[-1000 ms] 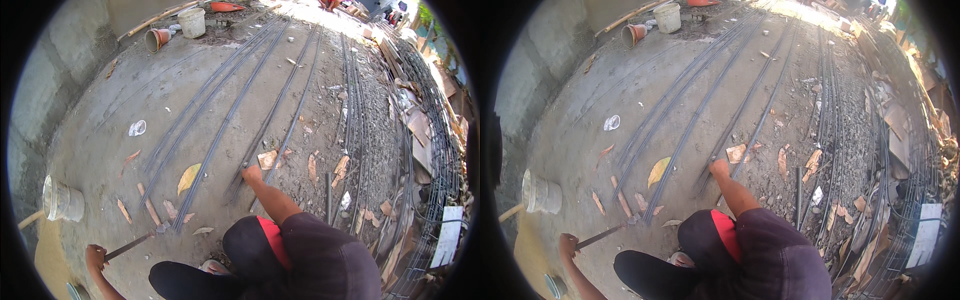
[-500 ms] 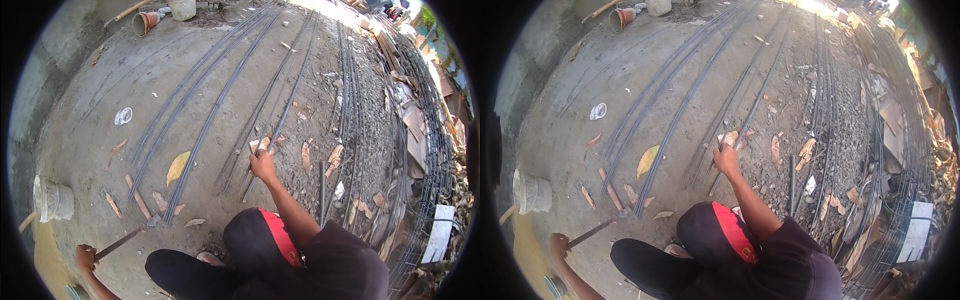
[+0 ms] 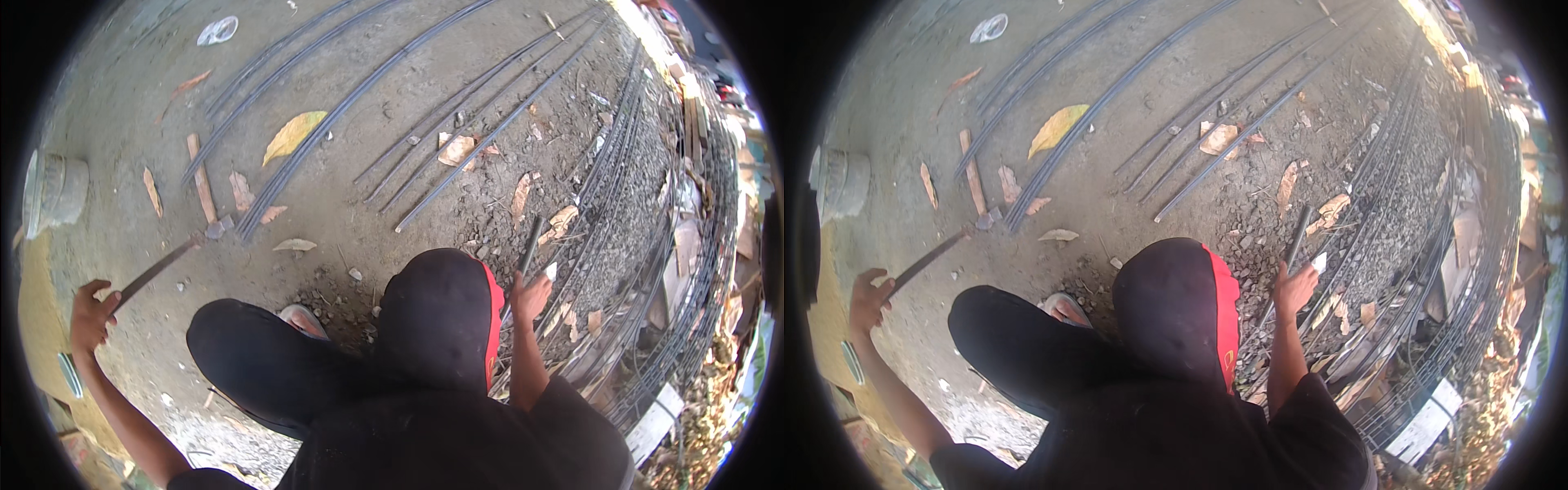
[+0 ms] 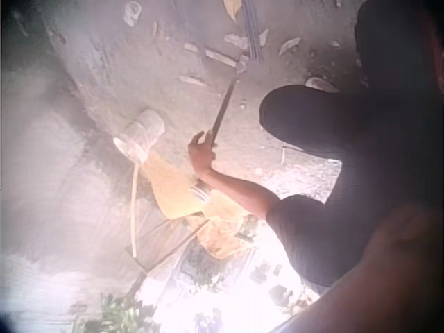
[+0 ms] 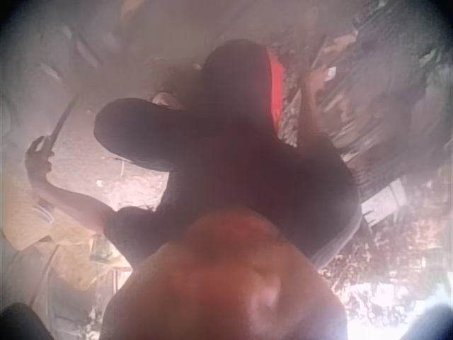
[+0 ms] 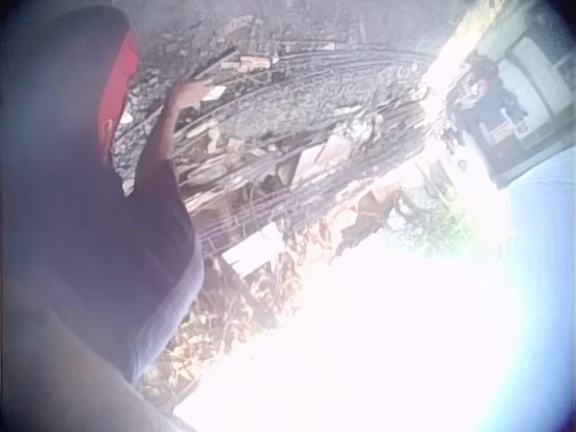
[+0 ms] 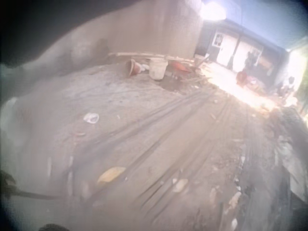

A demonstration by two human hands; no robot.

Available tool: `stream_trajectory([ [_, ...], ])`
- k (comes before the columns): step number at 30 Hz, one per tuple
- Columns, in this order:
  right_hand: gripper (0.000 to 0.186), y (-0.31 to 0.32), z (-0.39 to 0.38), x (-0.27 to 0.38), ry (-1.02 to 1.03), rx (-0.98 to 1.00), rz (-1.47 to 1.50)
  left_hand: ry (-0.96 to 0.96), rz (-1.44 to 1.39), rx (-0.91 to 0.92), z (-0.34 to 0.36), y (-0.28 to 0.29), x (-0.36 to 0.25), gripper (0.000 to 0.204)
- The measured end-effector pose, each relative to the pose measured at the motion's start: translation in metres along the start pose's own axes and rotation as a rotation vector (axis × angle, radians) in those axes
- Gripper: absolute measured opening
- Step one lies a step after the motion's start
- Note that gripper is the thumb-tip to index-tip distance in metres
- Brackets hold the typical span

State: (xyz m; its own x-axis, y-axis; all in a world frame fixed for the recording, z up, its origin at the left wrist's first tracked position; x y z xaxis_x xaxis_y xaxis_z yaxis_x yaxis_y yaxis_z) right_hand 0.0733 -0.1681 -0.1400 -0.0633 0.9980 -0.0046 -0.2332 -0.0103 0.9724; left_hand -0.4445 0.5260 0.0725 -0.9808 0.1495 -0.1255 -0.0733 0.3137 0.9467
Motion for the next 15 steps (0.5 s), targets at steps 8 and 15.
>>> stream_trajectory([
  [8, 0.052, -0.071, -0.083, -0.048, -0.169, 0.405, -0.119, -0.203, -0.007, -0.042, 0.051, 0.014, 0.012, 0.041],
  [15, 0.051, 0.044, -0.003, 0.003, -0.331, 0.552, -0.015, -0.289, 0.124, -0.172, 0.022, 0.001, 0.034, 0.038],
])
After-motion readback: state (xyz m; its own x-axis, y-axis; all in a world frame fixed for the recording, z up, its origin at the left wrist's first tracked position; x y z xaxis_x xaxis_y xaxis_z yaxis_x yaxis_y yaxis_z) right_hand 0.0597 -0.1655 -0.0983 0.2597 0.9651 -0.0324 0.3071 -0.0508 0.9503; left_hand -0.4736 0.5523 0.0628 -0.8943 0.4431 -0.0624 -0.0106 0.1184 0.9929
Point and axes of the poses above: each hand's wrist, its own z-axis towards the middle knuckle, its own y-axis out of the back of the hand, x = y × z, the point moved 4 cm from there along z, towards the middle knuckle, and after that the axes turned 9 degrees about -x, right-handed, at the moved point
